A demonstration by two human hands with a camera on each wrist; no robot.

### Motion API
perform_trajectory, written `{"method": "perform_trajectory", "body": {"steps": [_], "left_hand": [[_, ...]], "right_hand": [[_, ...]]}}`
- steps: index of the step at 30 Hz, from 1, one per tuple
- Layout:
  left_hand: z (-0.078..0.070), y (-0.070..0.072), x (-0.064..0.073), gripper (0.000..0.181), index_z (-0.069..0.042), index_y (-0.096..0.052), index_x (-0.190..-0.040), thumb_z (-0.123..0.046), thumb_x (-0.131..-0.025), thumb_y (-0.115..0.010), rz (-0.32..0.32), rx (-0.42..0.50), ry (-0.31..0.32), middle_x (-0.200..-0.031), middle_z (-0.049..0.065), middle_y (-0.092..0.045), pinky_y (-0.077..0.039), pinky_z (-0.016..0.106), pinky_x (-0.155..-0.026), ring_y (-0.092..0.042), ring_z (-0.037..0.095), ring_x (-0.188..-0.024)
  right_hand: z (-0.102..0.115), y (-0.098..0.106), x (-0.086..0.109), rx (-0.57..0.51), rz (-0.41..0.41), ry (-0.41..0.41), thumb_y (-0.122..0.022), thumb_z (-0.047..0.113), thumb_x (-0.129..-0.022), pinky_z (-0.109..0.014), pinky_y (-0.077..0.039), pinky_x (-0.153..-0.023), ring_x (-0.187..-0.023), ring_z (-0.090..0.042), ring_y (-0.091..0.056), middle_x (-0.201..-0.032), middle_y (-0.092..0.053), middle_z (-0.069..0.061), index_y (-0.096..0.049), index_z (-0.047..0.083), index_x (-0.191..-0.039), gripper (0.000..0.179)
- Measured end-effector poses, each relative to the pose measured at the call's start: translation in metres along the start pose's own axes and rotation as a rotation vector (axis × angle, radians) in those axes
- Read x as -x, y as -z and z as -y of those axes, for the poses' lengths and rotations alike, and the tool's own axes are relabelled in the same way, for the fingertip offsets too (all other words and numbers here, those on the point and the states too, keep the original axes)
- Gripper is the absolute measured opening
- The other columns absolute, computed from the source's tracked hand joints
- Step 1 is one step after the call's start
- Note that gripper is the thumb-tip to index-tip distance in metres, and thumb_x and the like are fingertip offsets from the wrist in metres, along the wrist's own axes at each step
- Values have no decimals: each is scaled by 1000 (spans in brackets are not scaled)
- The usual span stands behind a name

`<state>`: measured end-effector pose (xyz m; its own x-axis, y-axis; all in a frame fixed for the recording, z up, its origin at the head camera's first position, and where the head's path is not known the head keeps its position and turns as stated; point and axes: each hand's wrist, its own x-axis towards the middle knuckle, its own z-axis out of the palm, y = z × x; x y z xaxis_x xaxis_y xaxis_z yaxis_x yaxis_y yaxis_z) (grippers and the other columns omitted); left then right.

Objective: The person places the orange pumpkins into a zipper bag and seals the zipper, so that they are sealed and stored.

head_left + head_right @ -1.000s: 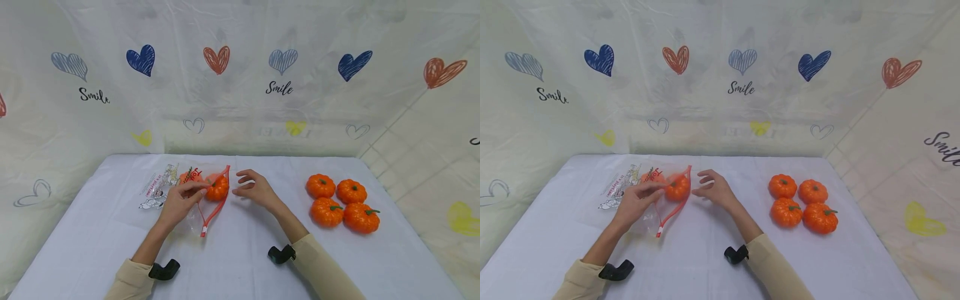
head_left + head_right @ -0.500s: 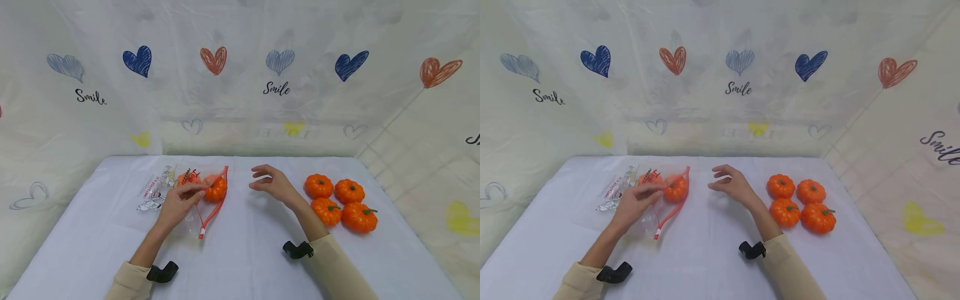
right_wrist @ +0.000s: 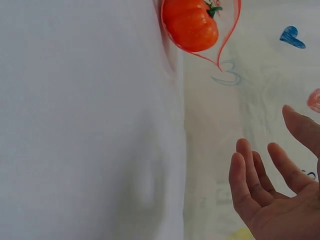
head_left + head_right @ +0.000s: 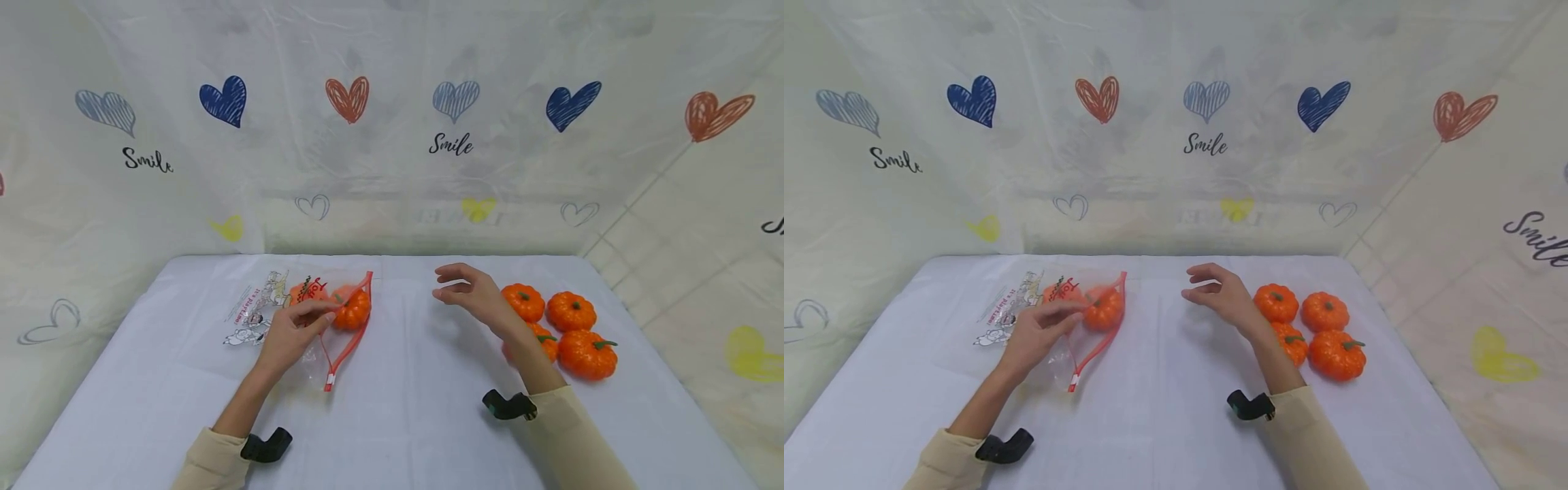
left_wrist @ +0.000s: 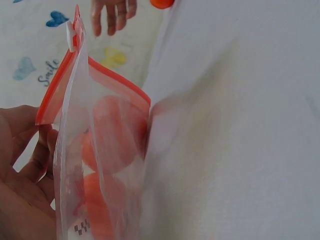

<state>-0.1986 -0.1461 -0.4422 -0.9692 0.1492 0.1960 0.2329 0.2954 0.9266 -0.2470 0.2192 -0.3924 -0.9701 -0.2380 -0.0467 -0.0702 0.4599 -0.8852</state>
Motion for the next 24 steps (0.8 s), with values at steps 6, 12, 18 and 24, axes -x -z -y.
{"method": "perform_trajectory", "body": {"steps": [6, 12, 18, 24], "left_hand": [[-1, 0, 0, 22, -18, -78, -118, -26, -99, -73, -3, -1, 6, -121, 5, -76, -53, 17, -85, -61, 17, -105], [-2, 1, 0, 22, -18, -78, -119, -27, -99, -73, -4, 1, 10, -121, 5, -76, -53, 17, -85, -61, 19, -105], [-1, 0, 0, 21, -19, -79, -117, -26, -99, -73, -6, 0, 28, -122, 4, -76, -55, 18, -85, -63, 16, -104], [0, 0, -1, 20, -19, -79, -116, -27, -98, -73, -4, 12, 15, -122, 3, -76, -55, 18, -85, -64, 14, -104]], "right_hand": [[-2, 14, 6, 10, -14, -5, -77, 37, -95, -48, -53, -109, -124, -27, -68, -142, -63, -9, -61, 18, -140, 52], [-3, 31, 13, 33, -5, -36, -76, 42, -95, -52, -49, -112, -131, -29, -63, -148, -58, -7, -56, 20, -145, 58], [-8, 49, 20, 57, -13, -70, -76, 46, -94, -39, -52, -96, -135, -28, -59, -152, -55, -5, -54, 23, -147, 62], [-21, 64, 24, 83, -44, -22, -74, 41, -96, -19, -54, -96, -127, -18, -65, -149, -57, -6, -55, 20, -145, 57]]}}
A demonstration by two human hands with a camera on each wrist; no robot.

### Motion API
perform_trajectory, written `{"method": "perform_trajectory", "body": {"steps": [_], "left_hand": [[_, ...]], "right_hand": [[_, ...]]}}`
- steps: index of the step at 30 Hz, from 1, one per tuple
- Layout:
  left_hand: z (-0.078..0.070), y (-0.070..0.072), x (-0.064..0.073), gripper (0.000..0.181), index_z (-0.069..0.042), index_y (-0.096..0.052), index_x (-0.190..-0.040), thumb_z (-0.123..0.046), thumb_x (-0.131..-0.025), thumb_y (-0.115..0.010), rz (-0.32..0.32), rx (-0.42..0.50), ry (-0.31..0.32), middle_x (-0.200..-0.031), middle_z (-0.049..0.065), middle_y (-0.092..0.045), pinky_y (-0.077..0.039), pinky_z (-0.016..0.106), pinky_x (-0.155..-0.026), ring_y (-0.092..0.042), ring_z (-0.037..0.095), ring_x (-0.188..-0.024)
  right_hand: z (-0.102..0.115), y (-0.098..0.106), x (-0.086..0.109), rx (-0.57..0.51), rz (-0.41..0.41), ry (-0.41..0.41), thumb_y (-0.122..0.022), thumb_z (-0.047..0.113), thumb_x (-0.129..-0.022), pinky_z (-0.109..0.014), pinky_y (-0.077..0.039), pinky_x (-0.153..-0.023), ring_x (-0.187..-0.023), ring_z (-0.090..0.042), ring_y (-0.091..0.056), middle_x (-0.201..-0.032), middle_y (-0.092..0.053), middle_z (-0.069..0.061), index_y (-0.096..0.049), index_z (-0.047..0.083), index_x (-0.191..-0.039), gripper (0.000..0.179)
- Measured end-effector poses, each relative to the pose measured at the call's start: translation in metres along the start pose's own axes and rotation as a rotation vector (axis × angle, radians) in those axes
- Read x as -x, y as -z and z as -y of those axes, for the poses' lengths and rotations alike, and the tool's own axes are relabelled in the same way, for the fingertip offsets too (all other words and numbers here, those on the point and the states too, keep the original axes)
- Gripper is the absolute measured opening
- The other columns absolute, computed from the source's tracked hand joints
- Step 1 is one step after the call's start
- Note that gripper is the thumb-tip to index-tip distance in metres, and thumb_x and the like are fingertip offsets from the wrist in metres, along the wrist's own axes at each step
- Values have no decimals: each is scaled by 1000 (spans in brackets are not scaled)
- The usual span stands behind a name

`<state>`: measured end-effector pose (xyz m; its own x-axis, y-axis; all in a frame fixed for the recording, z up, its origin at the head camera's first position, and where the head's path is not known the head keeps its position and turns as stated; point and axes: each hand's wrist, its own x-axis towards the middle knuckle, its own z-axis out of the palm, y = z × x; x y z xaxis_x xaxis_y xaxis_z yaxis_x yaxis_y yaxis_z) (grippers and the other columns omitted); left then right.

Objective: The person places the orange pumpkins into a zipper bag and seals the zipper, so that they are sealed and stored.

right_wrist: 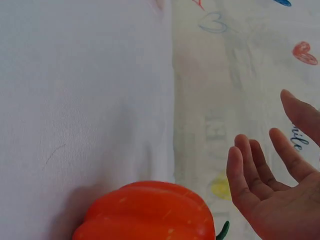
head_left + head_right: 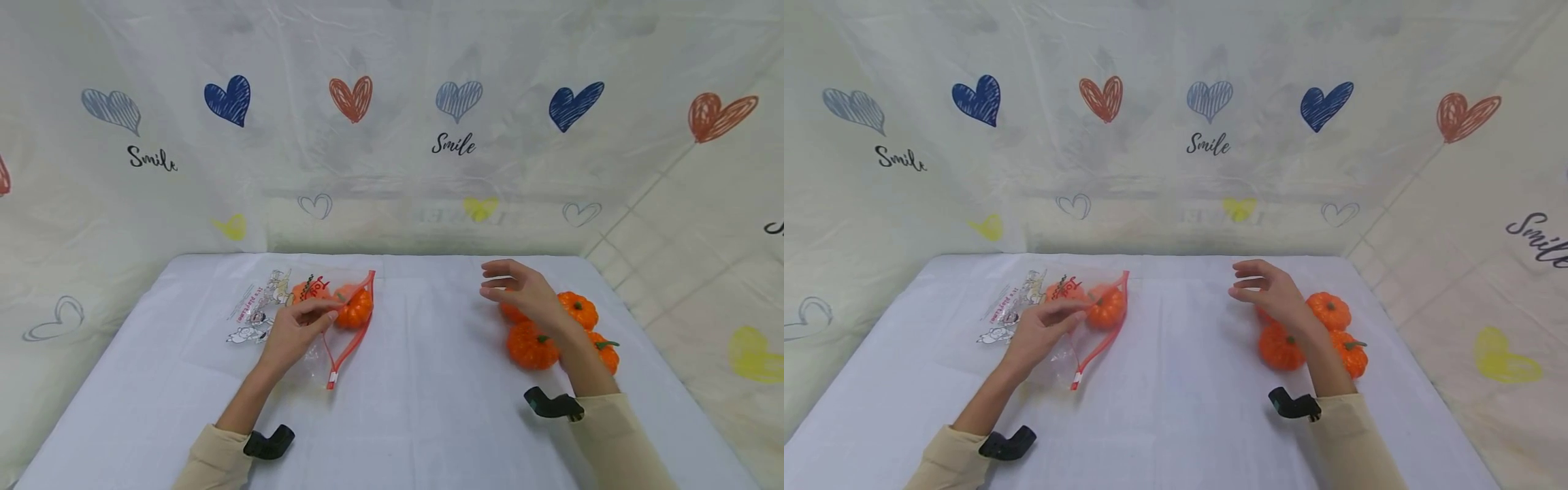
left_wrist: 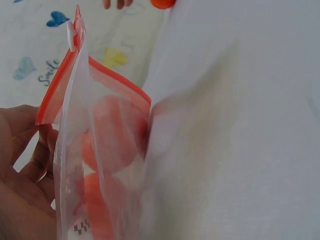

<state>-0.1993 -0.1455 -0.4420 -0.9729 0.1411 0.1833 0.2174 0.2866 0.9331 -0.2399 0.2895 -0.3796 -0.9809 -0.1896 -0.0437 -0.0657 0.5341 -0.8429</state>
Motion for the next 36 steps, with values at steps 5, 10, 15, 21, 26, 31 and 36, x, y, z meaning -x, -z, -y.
{"method": "perform_trajectory", "body": {"steps": [5, 10, 15, 21, 26, 31, 36], "left_hand": [[0, 1, 0, 21, -18, -79, -117, -27, -99, -73, 5, 1, -13, -122, 3, -76, -54, 17, -86, -63, 16, -106], [0, 0, 0, 22, -19, -79, -118, -28, -99, -73, 7, -6, -5, -122, 3, -76, -54, 17, -87, -63, 17, -108], [2, 0, 0, 22, -18, -79, -118, -27, -99, -73, 8, -3, -1, -122, 2, -76, -54, 17, -88, -62, 20, -110], [3, 0, -1, 22, -18, -79, -118, -27, -99, -73, 7, -10, 0, -121, 2, -77, -54, 17, -88, -62, 20, -110], [3, 0, -1, 22, -20, -79, -118, -28, -98, -73, 9, -11, 1, -121, 2, -76, -54, 18, -87, -62, 20, -109], [4, 0, -1, 22, -19, -79, -118, -28, -99, -72, 12, -14, 2, -122, 0, -76, -53, 18, -87, -61, 21, -109], [4, 0, -1, 20, -20, -79, -117, -27, -99, -72, 10, -17, -1, -122, 1, -76, -54, 17, -87, -62, 20, -110]], "right_hand": [[-9, 8, 2, -18, -20, 8, -74, 39, -97, -12, -53, -92, -120, -6, -65, -145, -59, -4, -55, 18, -146, 57], [-14, 19, 4, -13, -52, -1, -72, 38, -98, -11, -54, -90, -117, -1, -63, -140, -59, 0, -53, 16, -147, 57], [-16, 28, 8, -22, -108, 28, -73, 36, -98, -12, -55, -89, -113, 4, -63, -130, -61, 12, -55, 14, -145, 54], [-15, 39, 13, 26, -143, 7, -73, 41, -97, -14, -46, -99, -124, -4, -57, -129, -60, 20, -56, 17, -144, 55], [-25, 47, 15, 41, -156, -6, -74, 41, -96, -42, -39, -117, -124, -3, -55, -127, -59, 22, -55, 17, -144, 56], [-38, 55, 16, 48, -155, -38, -74, 42, -96, -59, -34, -118, -128, -6, -52, -128, -58, 20, -53, 17, -146, 60], [-47, 58, 15, 107, -119, -80, -72, 46, -97, -51, -42, -116, -138, -23, -48, -141, -55, 6, -48, 18, -150, 64]]}}
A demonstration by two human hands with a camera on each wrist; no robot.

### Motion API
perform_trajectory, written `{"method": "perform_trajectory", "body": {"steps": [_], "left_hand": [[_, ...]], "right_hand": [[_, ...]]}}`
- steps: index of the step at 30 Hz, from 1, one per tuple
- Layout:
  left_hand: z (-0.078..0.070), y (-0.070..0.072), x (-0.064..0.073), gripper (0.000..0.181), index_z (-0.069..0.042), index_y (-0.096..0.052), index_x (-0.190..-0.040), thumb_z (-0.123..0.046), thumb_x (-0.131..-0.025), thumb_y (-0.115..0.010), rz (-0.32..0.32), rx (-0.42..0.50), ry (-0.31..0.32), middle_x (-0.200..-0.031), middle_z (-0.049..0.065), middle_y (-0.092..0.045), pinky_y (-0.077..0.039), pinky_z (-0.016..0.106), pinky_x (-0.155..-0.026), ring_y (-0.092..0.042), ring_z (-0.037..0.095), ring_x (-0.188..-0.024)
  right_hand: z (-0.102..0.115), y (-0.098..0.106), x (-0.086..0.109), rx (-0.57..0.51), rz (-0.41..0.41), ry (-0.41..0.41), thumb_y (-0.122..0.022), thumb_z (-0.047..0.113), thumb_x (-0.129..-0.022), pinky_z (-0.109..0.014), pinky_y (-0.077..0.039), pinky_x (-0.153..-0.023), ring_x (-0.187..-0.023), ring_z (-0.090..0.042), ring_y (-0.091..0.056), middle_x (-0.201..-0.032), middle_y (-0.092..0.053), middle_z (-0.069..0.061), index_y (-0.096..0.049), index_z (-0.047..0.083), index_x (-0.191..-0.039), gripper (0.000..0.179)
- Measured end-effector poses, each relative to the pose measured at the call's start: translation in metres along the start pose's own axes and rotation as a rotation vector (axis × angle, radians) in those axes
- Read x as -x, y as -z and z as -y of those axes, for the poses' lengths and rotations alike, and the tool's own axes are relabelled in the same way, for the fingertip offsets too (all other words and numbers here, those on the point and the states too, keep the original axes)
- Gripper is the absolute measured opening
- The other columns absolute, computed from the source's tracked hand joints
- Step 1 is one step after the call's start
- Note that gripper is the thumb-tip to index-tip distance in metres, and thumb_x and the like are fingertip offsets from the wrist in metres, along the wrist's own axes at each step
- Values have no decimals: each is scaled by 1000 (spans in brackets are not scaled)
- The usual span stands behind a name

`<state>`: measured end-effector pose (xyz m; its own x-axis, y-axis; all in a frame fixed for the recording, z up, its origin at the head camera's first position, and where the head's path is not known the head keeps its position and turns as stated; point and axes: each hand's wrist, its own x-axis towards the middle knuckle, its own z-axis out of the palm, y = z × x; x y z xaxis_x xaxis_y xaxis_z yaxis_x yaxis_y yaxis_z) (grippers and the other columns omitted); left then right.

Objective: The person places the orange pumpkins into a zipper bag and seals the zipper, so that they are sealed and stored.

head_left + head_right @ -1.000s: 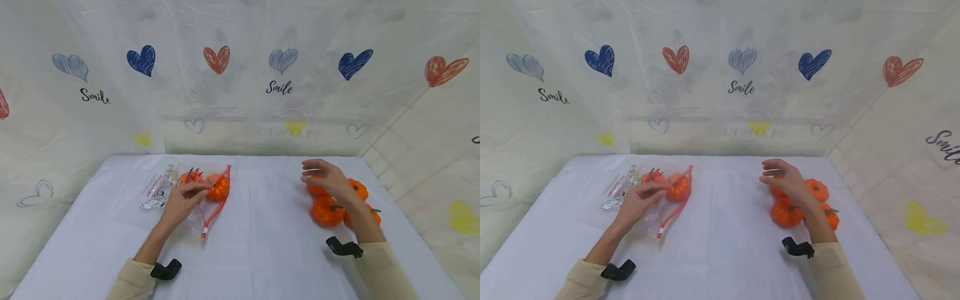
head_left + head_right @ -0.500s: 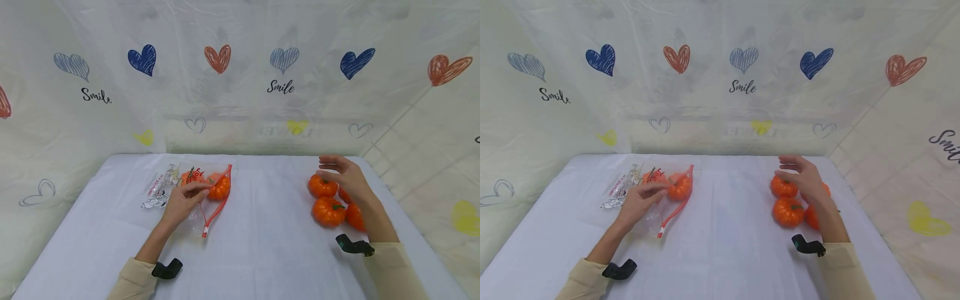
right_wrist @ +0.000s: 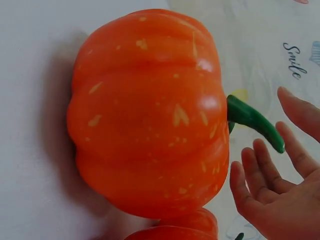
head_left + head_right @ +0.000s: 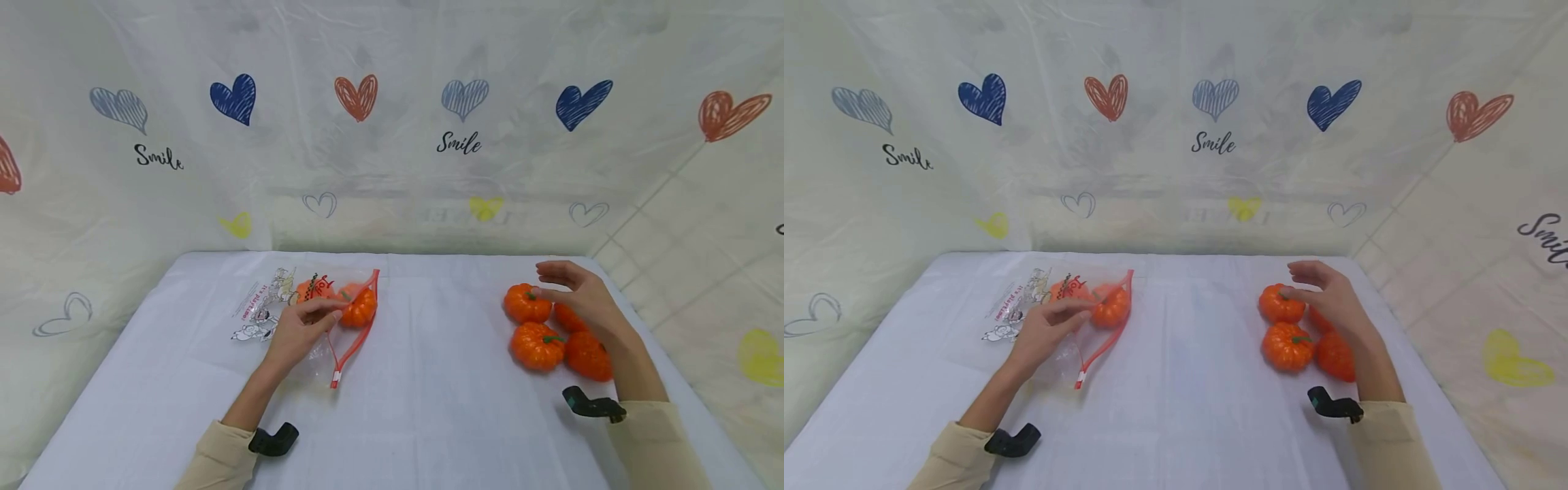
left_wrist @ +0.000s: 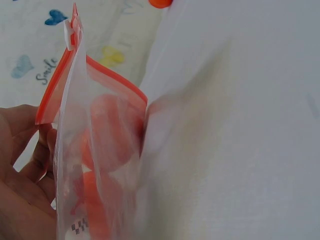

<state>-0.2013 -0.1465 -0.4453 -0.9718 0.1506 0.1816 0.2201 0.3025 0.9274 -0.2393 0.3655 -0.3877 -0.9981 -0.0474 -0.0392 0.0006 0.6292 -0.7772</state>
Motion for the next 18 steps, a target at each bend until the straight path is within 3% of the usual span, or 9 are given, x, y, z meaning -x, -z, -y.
{"method": "perform_trajectory", "body": {"steps": [6, 10, 18], "left_hand": [[0, 0, 0, 20, -20, -79, -117, -27, -99, -72, 3, 5, 1, -123, 0, -76, -54, 17, -88, -62, 20, -111], [1, 0, 0, 20, -20, -79, -116, -27, -99, -73, 4, 8, 8, -123, 1, -76, -53, 17, -87, -62, 21, -110], [0, 0, 0, 21, -20, -79, -117, -27, -98, -73, 2, 8, 17, -122, 2, -76, -53, 17, -86, -62, 20, -109]], "right_hand": [[-3, 0, 0, 19, 63, -31, -69, 47, -98, -45, -47, -112, -143, -34, -46, -155, -48, -15, -45, 15, -153, 67], [-4, 1, 1, 28, 79, -35, -69, 45, -99, -43, -47, -110, -145, -37, -43, -158, -46, -18, -43, 14, -154, 68], [-9, 4, 1, -5, 102, -46, -71, 39, -99, -65, -39, -117, -149, -41, -37, -160, -42, -20, -40, 11, -155, 70]]}}
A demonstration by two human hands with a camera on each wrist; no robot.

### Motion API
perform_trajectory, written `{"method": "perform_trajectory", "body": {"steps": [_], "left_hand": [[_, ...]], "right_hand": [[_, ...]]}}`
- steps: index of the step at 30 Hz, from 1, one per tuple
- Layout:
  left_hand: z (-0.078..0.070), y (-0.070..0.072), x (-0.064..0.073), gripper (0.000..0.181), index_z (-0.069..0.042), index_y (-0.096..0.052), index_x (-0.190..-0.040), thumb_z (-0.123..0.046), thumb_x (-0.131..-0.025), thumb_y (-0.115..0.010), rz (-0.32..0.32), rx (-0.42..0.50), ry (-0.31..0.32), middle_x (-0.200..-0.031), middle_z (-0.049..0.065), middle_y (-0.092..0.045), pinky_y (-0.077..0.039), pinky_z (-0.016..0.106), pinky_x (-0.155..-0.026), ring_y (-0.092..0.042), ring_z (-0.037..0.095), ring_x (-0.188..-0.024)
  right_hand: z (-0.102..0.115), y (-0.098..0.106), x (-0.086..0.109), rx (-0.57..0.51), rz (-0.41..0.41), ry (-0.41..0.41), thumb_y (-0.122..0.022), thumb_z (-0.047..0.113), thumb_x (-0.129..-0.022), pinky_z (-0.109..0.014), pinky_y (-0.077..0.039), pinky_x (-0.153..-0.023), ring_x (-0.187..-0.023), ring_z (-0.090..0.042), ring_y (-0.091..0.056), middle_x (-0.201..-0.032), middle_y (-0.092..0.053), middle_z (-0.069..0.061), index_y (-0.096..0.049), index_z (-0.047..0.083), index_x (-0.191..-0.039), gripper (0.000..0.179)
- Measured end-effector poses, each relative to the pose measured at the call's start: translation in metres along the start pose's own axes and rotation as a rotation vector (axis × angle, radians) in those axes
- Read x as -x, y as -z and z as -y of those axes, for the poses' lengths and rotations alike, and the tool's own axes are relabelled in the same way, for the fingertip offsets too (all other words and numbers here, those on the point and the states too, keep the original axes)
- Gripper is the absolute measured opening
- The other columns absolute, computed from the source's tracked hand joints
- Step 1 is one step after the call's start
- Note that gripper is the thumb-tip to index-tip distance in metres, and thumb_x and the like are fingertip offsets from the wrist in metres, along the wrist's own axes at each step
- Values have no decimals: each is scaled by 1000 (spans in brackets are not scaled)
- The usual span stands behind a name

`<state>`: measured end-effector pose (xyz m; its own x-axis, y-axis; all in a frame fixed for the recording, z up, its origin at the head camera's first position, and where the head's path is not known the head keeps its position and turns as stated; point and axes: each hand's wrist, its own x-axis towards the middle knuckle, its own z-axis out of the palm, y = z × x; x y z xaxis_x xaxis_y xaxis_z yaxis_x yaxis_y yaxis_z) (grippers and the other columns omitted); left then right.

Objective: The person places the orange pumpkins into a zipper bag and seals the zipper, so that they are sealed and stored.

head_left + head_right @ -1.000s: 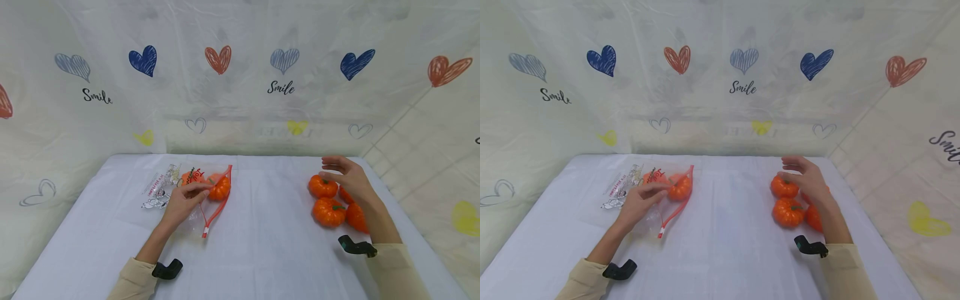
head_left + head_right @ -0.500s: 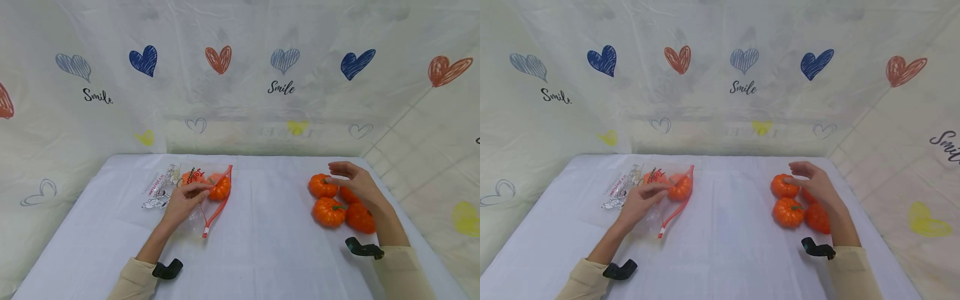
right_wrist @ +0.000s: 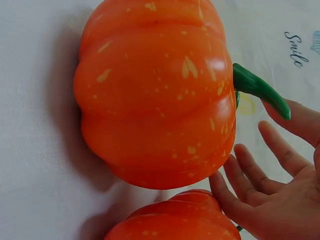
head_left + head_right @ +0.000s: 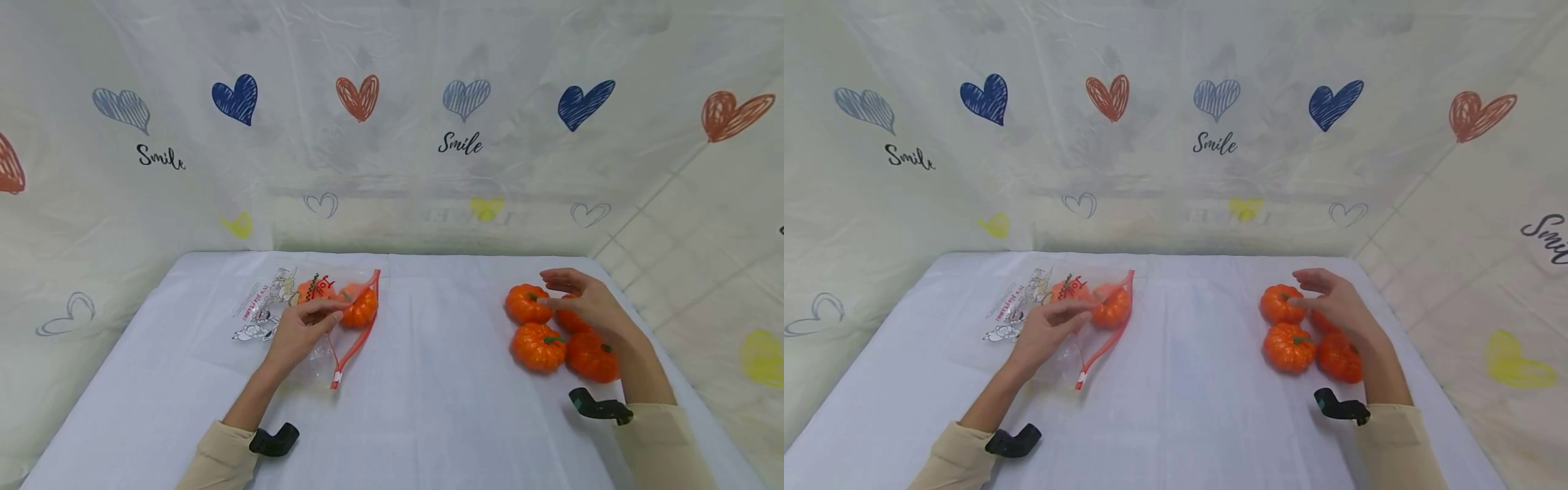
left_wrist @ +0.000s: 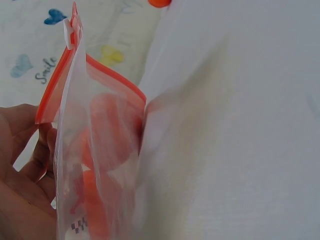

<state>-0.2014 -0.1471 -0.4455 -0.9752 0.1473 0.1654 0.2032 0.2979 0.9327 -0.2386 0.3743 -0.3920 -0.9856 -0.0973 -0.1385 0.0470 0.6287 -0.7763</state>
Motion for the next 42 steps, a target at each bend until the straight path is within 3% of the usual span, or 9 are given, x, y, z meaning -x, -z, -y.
{"method": "perform_trajectory", "body": {"steps": [6, 13, 17, 20, 24, 26, 35, 39, 42], "left_hand": [[1, 1, 0, 21, -20, -79, -117, -28, -99, -73, 1, 2, -1, -123, 1, -76, -54, 17, -88, -62, 20, -111], [0, 0, 1, 21, -20, -79, -117, -28, -99, -73, 3, 6, -4, -123, 2, -76, -54, 17, -89, -62, 20, -112], [0, 0, 1, 22, -21, -79, -118, -29, -98, -74, -3, 6, -2, -120, 3, -77, -54, 17, -88, -63, 18, -108], [1, 0, 0, 22, -20, -79, -118, -29, -97, -74, -4, 7, -4, -119, 3, -77, -54, 17, -87, -63, 17, -107], [1, 0, 0, 22, -20, -79, -118, -28, -97, -75, -4, 10, -1, -120, 3, -77, -54, 17, -87, -63, 17, -107], [0, 0, 1, 22, -20, -79, -118, -28, -97, -75, -4, 13, 1, -120, 4, -77, -54, 17, -87, -63, 17, -107], [-2, 0, 1, 23, -18, -79, -118, -26, -98, -74, -2, 25, -1, -120, 5, -78, -54, 17, -88, -63, 15, -107], [-1, -1, 2, 23, -19, -79, -118, -27, -98, -74, -1, 18, 1, -120, 5, -77, -54, 17, -87, -63, 17, -107], [2, 1, 4, 23, -19, -79, -119, -28, -99, -73, 3, -3, 4, -122, 4, -77, -54, 17, -88, -63, 15, -108]], "right_hand": [[2, 0, -2, 42, 33, 28, -72, 35, -99, -52, -46, -114, -148, -41, -41, -160, -44, -19, -42, 11, -154, 67], [2, -9, -6, 46, 99, 43, -74, 29, -97, -66, -39, -116, -147, -45, -41, -160, -45, -21, -43, 8, -155, 69], [0, -12, -10, 68, 135, 37, -74, 34, -96, -63, -41, -116, -148, -45, -41, -162, -44, -19, -39, 11, -158, 75], [-1, -13, -13, 68, 159, 35, -75, 37, -95, -53, -47, -115, -149, -43, -41, -163, -44, -16, -36, 14, -160, 79], [-2, -14, -17, 52, 198, 4, -75, 39, -95, -55, -45, -116, -150, -45, -39, -165, -39, -19, -34, 17, -162, 82], [-3, -16, -19, 46, 217, -24, -75, 41, -94, -64, -40, -117, -150, -46, -37, -166, -35, -22, -33, 18, -162, 83], [-3, -19, -19, 62, 213, -59, -77, 47, -92, -63, -43, -114, -147, -48, -40, -167, -31, -26, -33, 18, -163, 88], [-4, -20, -19, 47, 184, -36, -76, 45, -93, -53, -50, -110, -144, -47, -45, -166, -29, -26, -33, 20, -163, 86], [-4, -23, -18, 21, 171, -33, -77, 45, -93, -38, -57, -93, -128, -44, -55, -166, -29, -24, -34, 24, -162, 84]]}}
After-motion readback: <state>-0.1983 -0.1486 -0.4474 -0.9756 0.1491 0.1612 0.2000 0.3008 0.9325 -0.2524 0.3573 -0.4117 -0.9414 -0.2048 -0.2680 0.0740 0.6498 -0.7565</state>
